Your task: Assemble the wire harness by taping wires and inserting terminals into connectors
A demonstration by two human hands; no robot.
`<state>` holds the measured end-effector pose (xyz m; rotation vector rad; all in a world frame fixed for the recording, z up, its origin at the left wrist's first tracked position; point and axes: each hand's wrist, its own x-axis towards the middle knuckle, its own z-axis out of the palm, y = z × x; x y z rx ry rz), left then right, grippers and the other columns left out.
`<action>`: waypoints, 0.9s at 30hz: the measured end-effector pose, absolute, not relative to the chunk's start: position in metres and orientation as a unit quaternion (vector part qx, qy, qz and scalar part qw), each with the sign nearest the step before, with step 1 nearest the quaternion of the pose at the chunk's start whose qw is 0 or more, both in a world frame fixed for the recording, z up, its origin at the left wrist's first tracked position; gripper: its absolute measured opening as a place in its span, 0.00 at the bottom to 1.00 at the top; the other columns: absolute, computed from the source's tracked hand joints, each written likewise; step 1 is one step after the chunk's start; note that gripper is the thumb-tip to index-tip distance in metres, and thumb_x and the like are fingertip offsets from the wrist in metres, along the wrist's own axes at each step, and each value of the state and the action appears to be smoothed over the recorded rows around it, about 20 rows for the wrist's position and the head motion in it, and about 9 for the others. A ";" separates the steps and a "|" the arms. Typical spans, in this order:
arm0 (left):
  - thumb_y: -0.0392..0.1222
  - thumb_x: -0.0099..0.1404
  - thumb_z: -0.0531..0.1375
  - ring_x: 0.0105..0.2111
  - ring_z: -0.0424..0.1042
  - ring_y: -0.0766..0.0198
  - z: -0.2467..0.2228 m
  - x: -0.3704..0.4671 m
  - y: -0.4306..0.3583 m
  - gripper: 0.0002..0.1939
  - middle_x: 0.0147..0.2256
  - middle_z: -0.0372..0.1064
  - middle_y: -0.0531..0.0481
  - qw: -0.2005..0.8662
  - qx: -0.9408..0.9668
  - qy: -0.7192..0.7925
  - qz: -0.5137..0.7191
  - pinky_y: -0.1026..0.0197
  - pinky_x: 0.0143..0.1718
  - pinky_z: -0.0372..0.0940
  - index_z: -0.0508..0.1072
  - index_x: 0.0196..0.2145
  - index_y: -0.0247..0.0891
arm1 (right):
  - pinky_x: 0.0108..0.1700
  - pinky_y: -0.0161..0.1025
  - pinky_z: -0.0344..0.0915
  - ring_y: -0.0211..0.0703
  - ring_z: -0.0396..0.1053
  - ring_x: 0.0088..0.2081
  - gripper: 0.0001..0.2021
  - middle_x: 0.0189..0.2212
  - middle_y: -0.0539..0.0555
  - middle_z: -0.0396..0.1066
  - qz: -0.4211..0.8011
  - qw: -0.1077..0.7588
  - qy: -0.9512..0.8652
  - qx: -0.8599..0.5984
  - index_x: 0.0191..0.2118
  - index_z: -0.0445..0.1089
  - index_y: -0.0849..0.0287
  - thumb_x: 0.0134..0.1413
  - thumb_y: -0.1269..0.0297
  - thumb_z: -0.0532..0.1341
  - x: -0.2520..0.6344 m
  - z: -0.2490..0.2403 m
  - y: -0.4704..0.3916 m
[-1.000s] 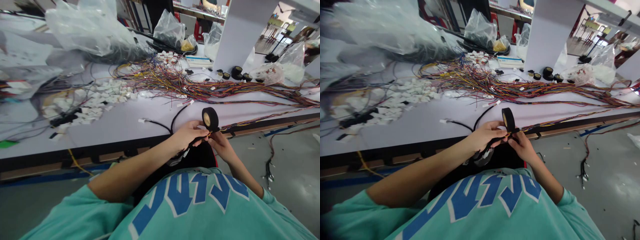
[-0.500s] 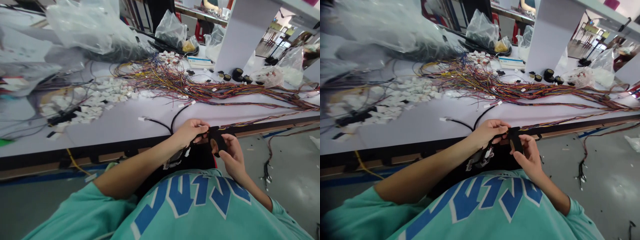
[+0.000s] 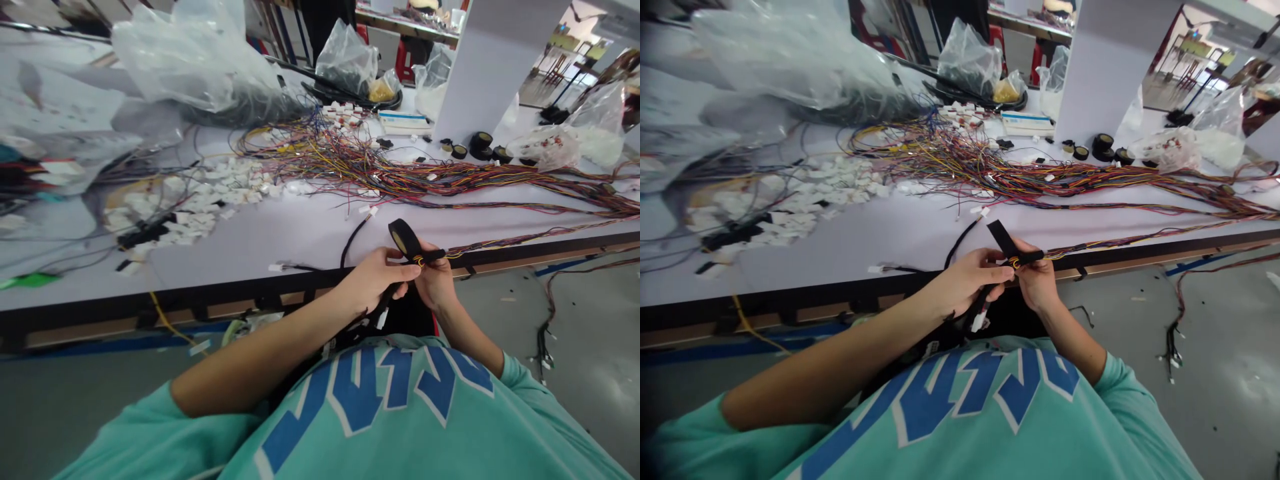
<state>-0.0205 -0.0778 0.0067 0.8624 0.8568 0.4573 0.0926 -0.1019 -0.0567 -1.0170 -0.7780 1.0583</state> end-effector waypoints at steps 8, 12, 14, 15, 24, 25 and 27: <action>0.35 0.46 0.62 0.10 0.55 0.76 -0.006 -0.018 -0.067 0.14 0.17 0.65 0.57 0.766 0.470 0.352 0.261 0.70 0.12 0.46 0.69 0.34 0.33 | 0.39 0.41 0.66 0.40 0.69 0.33 0.13 0.29 0.51 0.72 0.400 0.540 -0.525 -0.522 0.32 0.71 0.56 0.47 0.52 0.59 0.121 -0.048 -0.126; 0.37 0.48 0.60 0.11 0.52 0.77 -0.011 -0.019 -0.067 0.10 0.14 0.58 0.60 0.714 0.533 0.362 0.276 0.70 0.14 0.46 0.72 0.30 0.32 | 0.37 0.42 0.65 0.41 0.67 0.32 0.15 0.31 0.52 0.70 0.165 0.526 -0.569 -0.610 0.38 0.69 0.55 0.46 0.53 0.62 0.127 -0.024 -0.148; 0.37 0.49 0.58 0.12 0.51 0.77 -0.010 -0.019 -0.067 0.08 0.13 0.56 0.60 0.693 0.555 0.366 0.279 0.70 0.15 0.46 0.72 0.29 0.32 | 0.41 0.45 0.65 0.43 0.65 0.37 0.24 0.38 0.54 0.68 0.082 0.538 -0.582 -0.604 0.46 0.64 0.54 0.42 0.54 0.65 0.123 -0.016 -0.146; 0.36 0.50 0.58 0.12 0.51 0.77 -0.009 -0.019 -0.067 0.07 0.14 0.56 0.60 0.686 0.565 0.365 0.279 0.70 0.15 0.47 0.72 0.29 0.32 | 0.43 0.45 0.64 0.43 0.64 0.38 0.27 0.40 0.55 0.66 0.072 0.541 -0.586 -0.599 0.49 0.62 0.54 0.41 0.55 0.65 0.121 -0.014 -0.141; 0.37 0.48 0.60 0.34 0.70 0.63 -0.009 -0.021 -0.064 0.13 0.32 0.73 0.51 0.613 0.678 0.313 0.257 0.64 0.36 0.63 0.72 0.34 0.35 | 0.45 0.44 0.66 0.43 0.65 0.44 0.24 0.45 0.54 0.63 0.226 0.575 -0.542 -0.570 0.50 0.59 0.50 0.45 0.61 0.63 0.116 -0.010 -0.121; 0.39 0.49 0.60 0.35 0.70 0.61 -0.009 -0.020 -0.065 0.13 0.33 0.73 0.50 0.590 0.693 0.322 0.259 0.63 0.37 0.63 0.73 0.35 0.35 | 0.45 0.44 0.66 0.43 0.65 0.44 0.23 0.44 0.53 0.64 0.234 0.581 -0.535 -0.567 0.49 0.60 0.50 0.45 0.61 0.63 0.115 -0.008 -0.123; 0.40 0.52 0.58 0.34 0.71 0.60 -0.009 -0.019 -0.067 0.12 0.33 0.74 0.50 0.545 0.717 0.352 0.254 0.62 0.36 0.62 0.74 0.35 0.36 | 0.42 0.42 0.68 0.42 0.66 0.43 0.22 0.43 0.52 0.64 0.248 0.589 -0.524 -0.563 0.49 0.60 0.50 0.45 0.61 0.63 0.113 -0.005 -0.128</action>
